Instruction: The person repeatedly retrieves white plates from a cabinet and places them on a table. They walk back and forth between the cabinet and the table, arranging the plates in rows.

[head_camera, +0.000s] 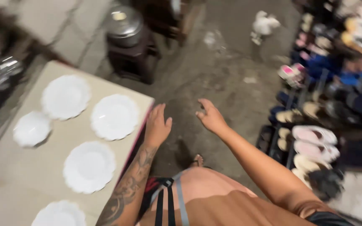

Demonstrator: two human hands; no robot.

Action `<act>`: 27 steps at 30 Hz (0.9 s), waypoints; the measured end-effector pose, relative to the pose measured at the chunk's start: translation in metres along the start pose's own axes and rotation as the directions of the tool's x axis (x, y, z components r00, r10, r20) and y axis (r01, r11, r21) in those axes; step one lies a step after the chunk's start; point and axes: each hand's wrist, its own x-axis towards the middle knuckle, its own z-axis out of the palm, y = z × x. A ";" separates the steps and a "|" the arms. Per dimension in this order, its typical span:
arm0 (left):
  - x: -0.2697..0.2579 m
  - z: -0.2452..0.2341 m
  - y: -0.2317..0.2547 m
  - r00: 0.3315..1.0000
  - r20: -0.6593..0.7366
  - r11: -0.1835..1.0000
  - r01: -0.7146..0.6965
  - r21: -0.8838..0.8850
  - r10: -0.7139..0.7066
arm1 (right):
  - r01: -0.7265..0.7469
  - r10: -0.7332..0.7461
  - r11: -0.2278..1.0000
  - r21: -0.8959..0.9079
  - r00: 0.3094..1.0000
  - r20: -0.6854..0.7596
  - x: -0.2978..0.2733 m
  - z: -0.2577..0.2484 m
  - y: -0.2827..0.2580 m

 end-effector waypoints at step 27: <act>0.348 0.159 0.192 0.880 0.268 0.918 -0.356 -0.175 0.392 | -0.133 0.106 0.991 -0.016 0.852 -0.514 0.154 -0.271 0.105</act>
